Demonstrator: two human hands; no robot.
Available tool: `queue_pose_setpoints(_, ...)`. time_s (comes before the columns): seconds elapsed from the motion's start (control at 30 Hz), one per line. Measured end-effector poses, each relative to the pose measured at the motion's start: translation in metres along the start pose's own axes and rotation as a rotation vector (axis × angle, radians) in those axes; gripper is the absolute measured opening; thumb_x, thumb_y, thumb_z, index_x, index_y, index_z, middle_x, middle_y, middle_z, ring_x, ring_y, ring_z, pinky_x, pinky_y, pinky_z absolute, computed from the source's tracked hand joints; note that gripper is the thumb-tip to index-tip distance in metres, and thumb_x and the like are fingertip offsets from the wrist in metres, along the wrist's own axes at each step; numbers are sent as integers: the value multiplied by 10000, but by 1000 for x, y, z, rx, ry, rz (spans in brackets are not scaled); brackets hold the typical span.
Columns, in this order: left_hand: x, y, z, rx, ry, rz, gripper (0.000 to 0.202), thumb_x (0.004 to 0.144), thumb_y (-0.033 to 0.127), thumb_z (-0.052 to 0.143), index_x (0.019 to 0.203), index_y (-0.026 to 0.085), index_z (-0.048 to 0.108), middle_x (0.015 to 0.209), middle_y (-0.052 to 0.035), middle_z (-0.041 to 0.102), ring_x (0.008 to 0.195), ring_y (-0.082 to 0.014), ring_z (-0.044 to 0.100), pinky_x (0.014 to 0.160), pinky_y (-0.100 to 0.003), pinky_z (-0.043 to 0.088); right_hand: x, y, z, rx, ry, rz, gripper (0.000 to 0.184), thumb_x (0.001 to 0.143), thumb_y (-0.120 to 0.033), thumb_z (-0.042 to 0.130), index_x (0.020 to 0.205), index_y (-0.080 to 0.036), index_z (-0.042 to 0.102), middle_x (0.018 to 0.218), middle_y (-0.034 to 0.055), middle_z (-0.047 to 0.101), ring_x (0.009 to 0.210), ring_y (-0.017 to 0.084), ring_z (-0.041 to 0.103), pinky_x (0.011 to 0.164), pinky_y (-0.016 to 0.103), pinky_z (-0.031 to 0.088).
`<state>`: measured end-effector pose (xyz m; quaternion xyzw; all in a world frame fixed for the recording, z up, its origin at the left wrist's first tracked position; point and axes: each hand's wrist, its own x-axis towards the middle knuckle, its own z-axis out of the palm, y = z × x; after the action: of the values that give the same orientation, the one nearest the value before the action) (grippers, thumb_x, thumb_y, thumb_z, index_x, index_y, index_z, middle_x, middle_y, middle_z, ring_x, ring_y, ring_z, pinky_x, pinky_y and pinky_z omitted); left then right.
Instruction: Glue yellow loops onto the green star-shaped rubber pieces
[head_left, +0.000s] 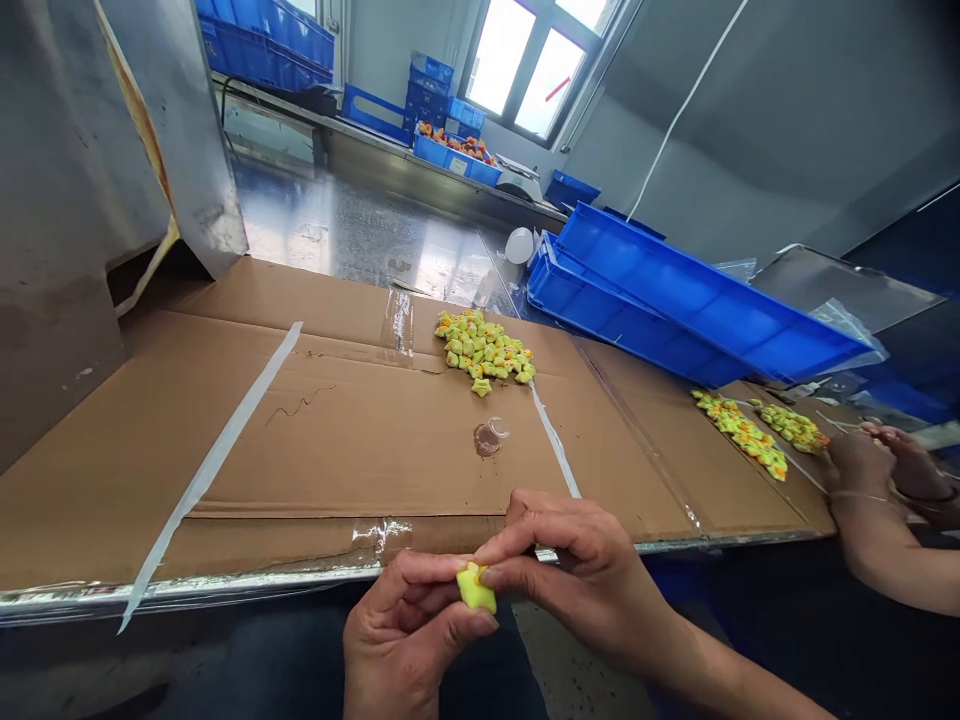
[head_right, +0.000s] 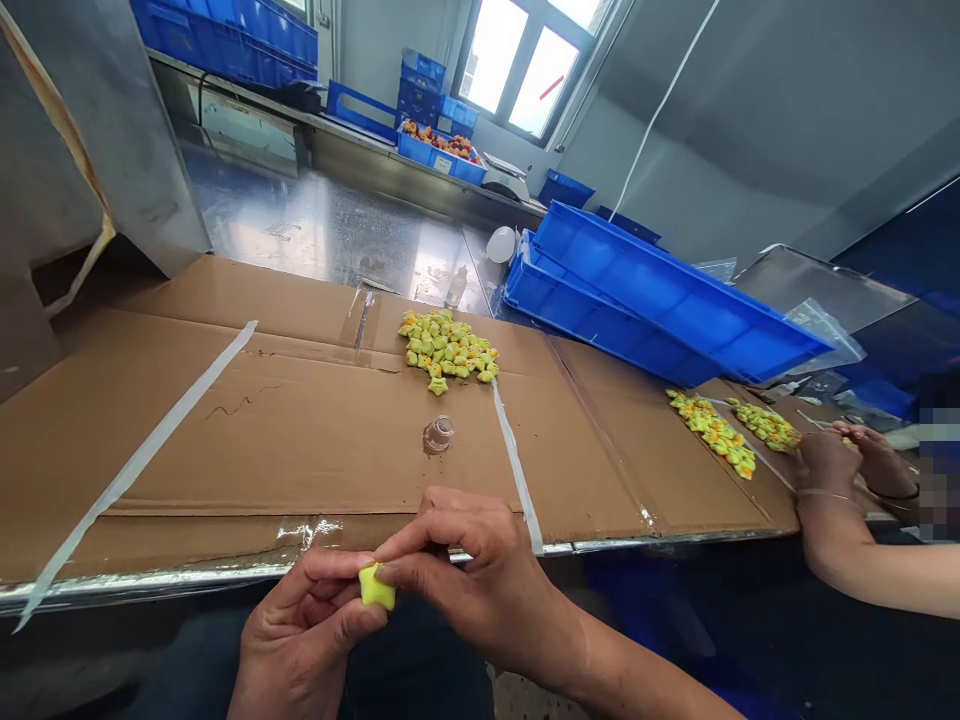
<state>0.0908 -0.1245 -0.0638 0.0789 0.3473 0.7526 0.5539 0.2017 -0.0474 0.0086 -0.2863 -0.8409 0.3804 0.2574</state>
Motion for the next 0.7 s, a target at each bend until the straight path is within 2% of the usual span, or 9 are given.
queue_pose_setpoints(0.13,4,2,-2,-47,-24,-35,263,443,214,887,645,178,723,609,-47,733,562,-155,670,549,-204,529,3,-1,3,88,51,28,79,762,-126,753,833,-160,748,609,-1,615,560,99,532,530,195,390)
queue_pose_setpoints(0.2,6,4,-2,-87,-35,-107,273,449,231,889,656,175,720,585,-48,725,517,-141,657,504,-188,523,3,-2,5,235,63,76,249,736,-163,785,975,-192,721,655,-5,664,567,105,576,549,189,432)
queue_pose_setpoints(0.27,6,6,-2,-117,-22,-216,283,445,247,892,661,182,722,602,-58,733,503,-148,669,475,-181,527,3,-2,7,385,63,135,329,781,-214,753,1097,-214,663,717,0,696,588,109,604,560,186,462)
queue_pose_setpoints(0.37,5,10,-1,-153,-11,-343,292,428,261,896,660,193,732,640,-89,749,498,-164,687,453,-169,528,0,-3,10,454,92,180,220,903,-246,609,1118,-206,630,733,3,699,535,69,541,506,148,429)
queue_pose_setpoints(0.43,4,12,-1,-180,-35,-384,295,423,268,894,667,199,743,649,-96,752,491,-160,687,443,-162,526,-1,-4,11,458,108,185,187,929,-244,568,1102,-191,619,736,4,700,523,53,513,496,129,409)
queue_pose_setpoints(0.6,3,14,-1,-216,-120,-447,255,468,271,874,690,222,757,640,-71,753,506,-146,693,463,-159,540,-5,-3,13,501,113,167,145,934,-227,559,1065,-169,584,785,18,707,719,104,651,673,175,506)
queue_pose_setpoints(0.7,2,13,-2,-226,-164,-476,227,513,271,859,704,203,755,658,-73,757,533,-144,700,488,-159,547,-7,-2,13,418,115,115,132,941,-212,540,1061,-172,577,787,12,702,734,109,665,692,182,515)
